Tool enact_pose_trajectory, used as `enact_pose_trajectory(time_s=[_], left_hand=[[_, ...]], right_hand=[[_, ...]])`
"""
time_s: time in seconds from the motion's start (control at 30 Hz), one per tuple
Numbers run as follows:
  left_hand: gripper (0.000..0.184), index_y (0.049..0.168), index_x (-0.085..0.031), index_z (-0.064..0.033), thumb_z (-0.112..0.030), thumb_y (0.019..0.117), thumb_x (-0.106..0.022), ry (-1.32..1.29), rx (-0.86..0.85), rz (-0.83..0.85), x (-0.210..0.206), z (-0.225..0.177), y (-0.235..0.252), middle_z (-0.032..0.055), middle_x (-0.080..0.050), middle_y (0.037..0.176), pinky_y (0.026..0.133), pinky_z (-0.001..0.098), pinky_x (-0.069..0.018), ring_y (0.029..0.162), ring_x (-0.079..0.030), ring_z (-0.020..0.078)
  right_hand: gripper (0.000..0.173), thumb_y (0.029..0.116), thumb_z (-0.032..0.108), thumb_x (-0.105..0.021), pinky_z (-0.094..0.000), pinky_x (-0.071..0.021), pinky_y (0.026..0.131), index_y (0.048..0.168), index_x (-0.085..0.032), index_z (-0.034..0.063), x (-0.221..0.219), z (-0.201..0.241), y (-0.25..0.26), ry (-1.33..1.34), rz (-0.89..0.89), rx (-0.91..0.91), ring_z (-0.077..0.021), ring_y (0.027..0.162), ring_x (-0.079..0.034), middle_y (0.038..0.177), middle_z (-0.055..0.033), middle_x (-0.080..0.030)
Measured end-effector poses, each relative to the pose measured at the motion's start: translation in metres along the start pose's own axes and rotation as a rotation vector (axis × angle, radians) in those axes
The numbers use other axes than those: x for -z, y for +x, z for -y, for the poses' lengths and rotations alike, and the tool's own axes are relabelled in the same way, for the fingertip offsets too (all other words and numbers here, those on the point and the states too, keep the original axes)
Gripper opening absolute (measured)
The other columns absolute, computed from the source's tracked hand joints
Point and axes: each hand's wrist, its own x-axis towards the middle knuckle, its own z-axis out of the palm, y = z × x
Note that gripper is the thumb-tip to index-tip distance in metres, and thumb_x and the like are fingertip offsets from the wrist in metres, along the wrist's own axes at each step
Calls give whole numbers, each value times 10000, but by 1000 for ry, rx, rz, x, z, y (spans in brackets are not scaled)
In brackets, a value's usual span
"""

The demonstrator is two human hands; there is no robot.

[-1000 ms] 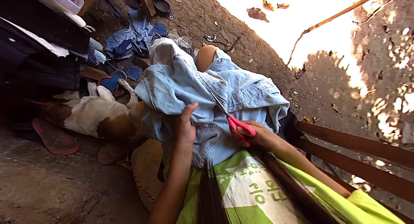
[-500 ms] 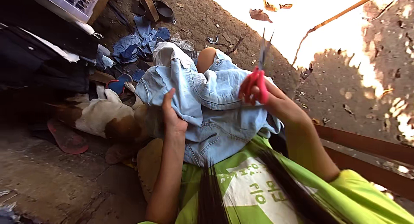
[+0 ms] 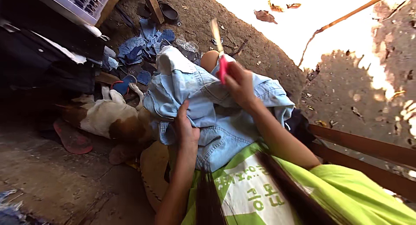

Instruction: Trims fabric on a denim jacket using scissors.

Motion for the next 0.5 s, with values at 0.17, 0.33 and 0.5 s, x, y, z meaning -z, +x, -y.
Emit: enact_pose_trajectory(time_s=[0.17, 0.33, 0.5], left_hand=[[243, 1192, -619, -150, -245, 1104, -414, -46, 77, 132, -33, 6, -24, 6, -713, 1064, 882, 342, -597, 1012, -697, 110], [303, 1303, -559, -105, -295, 1105, -432, 128, 156, 134, -40, 32, -10, 42, -663, 1165, 939, 366, -554, 1086, -645, 121], [259, 1206, -605, -18, -159, 996, -658, 346, 150, 97, -44, 37, -5, 73, -688, 1074, 889, 355, -563, 998, -662, 133]], right_hand=[[218, 994, 112, -530, -230, -537, 656, 1061, -603, -83, 54, 12, 19, 54, -200, 169, -15, 708, -618, 830, -46, -663], [282, 1010, 142, -512, -412, -572, 729, 1111, -606, -104, 36, -54, -1, -100, -190, -194, -199, 782, -692, 895, -169, -697], [313, 1046, 205, -451, -457, -520, 780, 1137, -633, -32, 23, -81, 6, -15, -13, -561, -216, 809, -655, 895, -136, -679]])
